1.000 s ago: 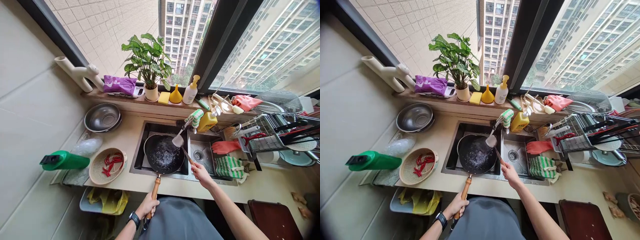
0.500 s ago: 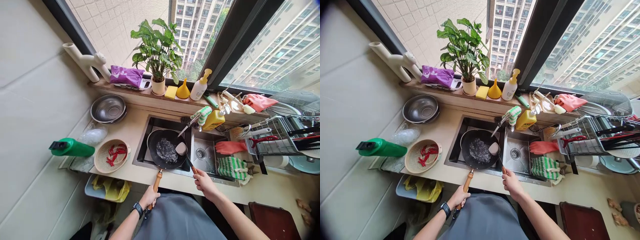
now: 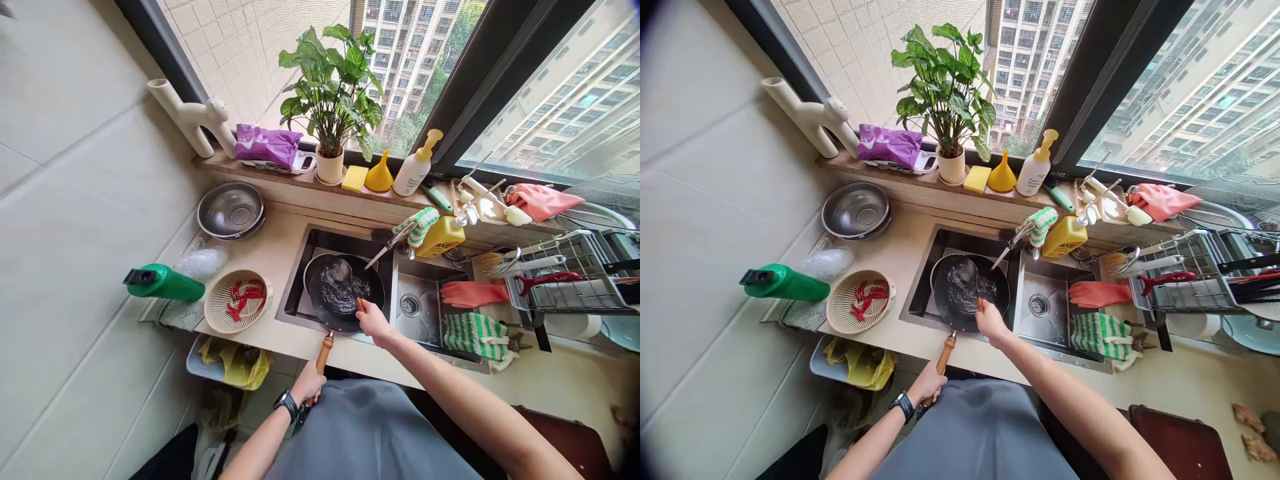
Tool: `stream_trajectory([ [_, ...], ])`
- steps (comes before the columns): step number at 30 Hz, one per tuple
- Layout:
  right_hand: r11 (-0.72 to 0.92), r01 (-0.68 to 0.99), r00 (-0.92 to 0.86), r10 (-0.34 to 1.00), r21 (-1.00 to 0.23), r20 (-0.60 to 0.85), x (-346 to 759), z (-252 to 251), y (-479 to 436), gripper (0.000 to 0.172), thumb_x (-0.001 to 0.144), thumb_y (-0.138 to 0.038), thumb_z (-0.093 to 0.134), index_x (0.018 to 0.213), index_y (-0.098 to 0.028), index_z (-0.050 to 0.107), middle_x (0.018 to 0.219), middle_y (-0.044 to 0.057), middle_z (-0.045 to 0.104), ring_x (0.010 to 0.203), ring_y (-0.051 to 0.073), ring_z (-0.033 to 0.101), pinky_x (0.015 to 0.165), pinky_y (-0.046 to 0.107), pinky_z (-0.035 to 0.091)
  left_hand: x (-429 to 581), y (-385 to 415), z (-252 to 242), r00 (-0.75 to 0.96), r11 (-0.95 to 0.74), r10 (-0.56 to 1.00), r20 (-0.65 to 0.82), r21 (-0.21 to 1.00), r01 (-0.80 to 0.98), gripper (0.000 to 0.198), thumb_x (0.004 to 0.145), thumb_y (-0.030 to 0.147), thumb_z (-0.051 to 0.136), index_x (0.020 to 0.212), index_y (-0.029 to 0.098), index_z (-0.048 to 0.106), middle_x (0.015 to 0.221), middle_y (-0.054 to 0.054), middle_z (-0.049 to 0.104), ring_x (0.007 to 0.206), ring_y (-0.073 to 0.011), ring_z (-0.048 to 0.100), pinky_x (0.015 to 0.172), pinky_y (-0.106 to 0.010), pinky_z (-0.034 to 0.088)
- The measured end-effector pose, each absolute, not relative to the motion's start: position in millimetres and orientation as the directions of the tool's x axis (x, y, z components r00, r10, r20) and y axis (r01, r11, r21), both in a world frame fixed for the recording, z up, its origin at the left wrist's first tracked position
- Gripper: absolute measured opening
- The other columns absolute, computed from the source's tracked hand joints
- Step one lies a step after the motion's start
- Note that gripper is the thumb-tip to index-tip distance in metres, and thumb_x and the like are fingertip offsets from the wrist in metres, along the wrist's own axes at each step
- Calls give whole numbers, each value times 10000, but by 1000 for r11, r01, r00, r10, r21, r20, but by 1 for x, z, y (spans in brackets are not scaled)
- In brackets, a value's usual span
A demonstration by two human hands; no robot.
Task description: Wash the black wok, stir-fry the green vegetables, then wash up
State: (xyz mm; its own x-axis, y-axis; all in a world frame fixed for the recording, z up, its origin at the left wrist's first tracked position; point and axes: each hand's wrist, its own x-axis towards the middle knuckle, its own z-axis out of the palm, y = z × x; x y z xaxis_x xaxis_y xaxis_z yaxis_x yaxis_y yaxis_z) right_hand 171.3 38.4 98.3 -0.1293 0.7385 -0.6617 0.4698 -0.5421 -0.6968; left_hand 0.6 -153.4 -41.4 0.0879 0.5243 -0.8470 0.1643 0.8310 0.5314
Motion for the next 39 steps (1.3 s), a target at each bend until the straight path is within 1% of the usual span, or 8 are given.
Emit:
stream_trajectory([
  [4,-162,691,-337,790,-704,-512,185,100,25,346,889,-88,515,1176,-155,697,1013,62,743,917,183,673,838,289,516,3,-152,-40,34,847,504,-863,502,175,345,782,25,644,1092,167,590,466,131,404,333,-118,456,416,-218,358],
  [8,173,734,-573,677,-657,-461,214,115,6,528,954,-97,424,1451,-99,601,1269,174,729,1202,258,678,1040,353,493,2,-151,-41,24,847,504,-863,500,182,325,786,34,656,1075,164,586,473,121,426,346,-126,475,415,-223,362],
  [12,380,798,-601,566,-468,-564,264,141,-9,514,1033,-197,425,1529,-132,544,1183,166,732,1076,277,735,900,348,531,1,-153,-42,29,845,500,-866,495,201,295,809,60,663,1069,171,578,463,126,429,358,-135,508,437,-224,391],
  [17,588,802,-522,604,-105,-603,312,160,-12,507,1041,-141,414,1521,-205,561,1084,123,731,784,238,777,643,284,494,0,-155,-41,26,841,502,-864,495,220,233,817,61,633,991,193,551,414,125,420,343,-142,503,421,-215,383],
  [21,646,748,-470,677,152,-567,312,148,-9,575,979,-21,412,1521,-155,551,1093,156,705,723,236,779,601,280,520,-1,-155,-38,35,825,522,-852,515,233,204,817,56,613,930,206,536,387,120,400,349,-153,515,408,-208,370],
  [24,629,741,-442,721,237,-533,301,131,1,578,1015,-34,363,1570,-134,488,1102,186,689,764,250,792,632,301,579,-1,-153,-35,26,819,530,-848,519,246,201,813,53,608,922,207,541,397,123,389,355,-155,525,410,-209,371],
  [33,602,770,-452,750,213,-483,269,95,38,617,1045,-74,341,1654,-178,345,1245,211,629,885,266,799,731,367,647,2,-153,-35,-15,804,552,-834,528,275,202,802,40,591,916,201,549,452,117,389,368,-151,538,420,-221,366],
  [39,577,806,-434,725,129,-534,279,98,23,631,1019,-48,314,1645,-109,363,1160,222,671,836,291,792,697,387,622,1,-153,-38,-12,801,553,-833,528,282,197,795,41,604,870,211,540,450,107,402,374,-146,532,420,-217,363],
])
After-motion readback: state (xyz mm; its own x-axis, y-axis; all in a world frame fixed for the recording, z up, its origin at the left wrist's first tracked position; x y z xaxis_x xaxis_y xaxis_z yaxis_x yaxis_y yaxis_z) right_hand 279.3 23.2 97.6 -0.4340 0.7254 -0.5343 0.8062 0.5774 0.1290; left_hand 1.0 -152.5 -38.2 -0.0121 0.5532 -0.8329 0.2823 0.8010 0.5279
